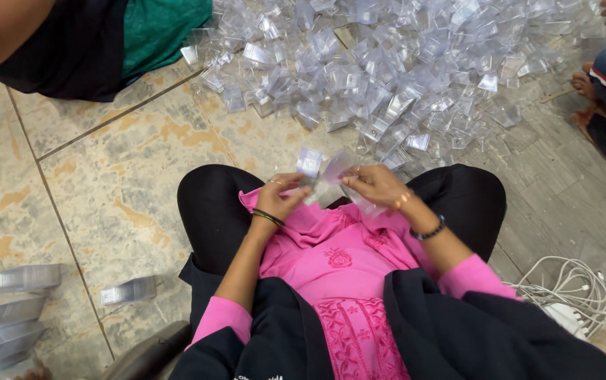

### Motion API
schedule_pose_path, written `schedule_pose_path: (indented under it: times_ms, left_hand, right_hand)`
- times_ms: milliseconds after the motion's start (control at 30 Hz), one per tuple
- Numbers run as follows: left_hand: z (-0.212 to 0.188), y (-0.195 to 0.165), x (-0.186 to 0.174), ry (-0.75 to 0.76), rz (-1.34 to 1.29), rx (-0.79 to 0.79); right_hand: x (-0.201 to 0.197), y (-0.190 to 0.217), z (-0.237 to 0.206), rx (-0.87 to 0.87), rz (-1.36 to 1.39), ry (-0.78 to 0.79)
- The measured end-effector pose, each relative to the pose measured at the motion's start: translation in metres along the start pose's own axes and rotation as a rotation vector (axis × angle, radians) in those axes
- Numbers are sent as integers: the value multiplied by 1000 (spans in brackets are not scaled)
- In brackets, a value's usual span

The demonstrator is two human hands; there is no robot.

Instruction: The person sits on the floor and stacks small transparent plastic cups, picking loose cups one at a time from a large pile and fitting them into a growing stack, then setting completed stacks aside with other finished stacks.

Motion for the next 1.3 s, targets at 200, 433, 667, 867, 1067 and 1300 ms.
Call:
schedule_pose_path:
  times_ms: [200,433,667,867,1067,1300]
  left_hand:
    - [15,37,-33,52,-831,-499]
    - [4,32,-29,140,-652,-482]
    - [0,48,5,179,-585,-603]
    - [-6,32,50,397,-497,-528]
    - [-5,15,48,380,-526,-499]
    - [6,16,51,274,-619,-445]
  right_hand:
    - [47,-32,50,-72,-702,369]
    - [70,-35,60,-64,-774,431]
    - [1,-48,1,96,418,-245]
    - [-7,-32,-22,-158,733,-327]
    - [8,0,-27,-254,637,-275]
    - [8,-9,-6,-359,737,-267]
Point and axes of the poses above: each hand's wrist, its own z-axis towards the middle knuckle, its own x-axis out of the palm, y = z × x, the point moved 4 cm from there along z, towards the middle knuckle, and after that the axes turned 12 degrees about -x, right-handed, at the moved point
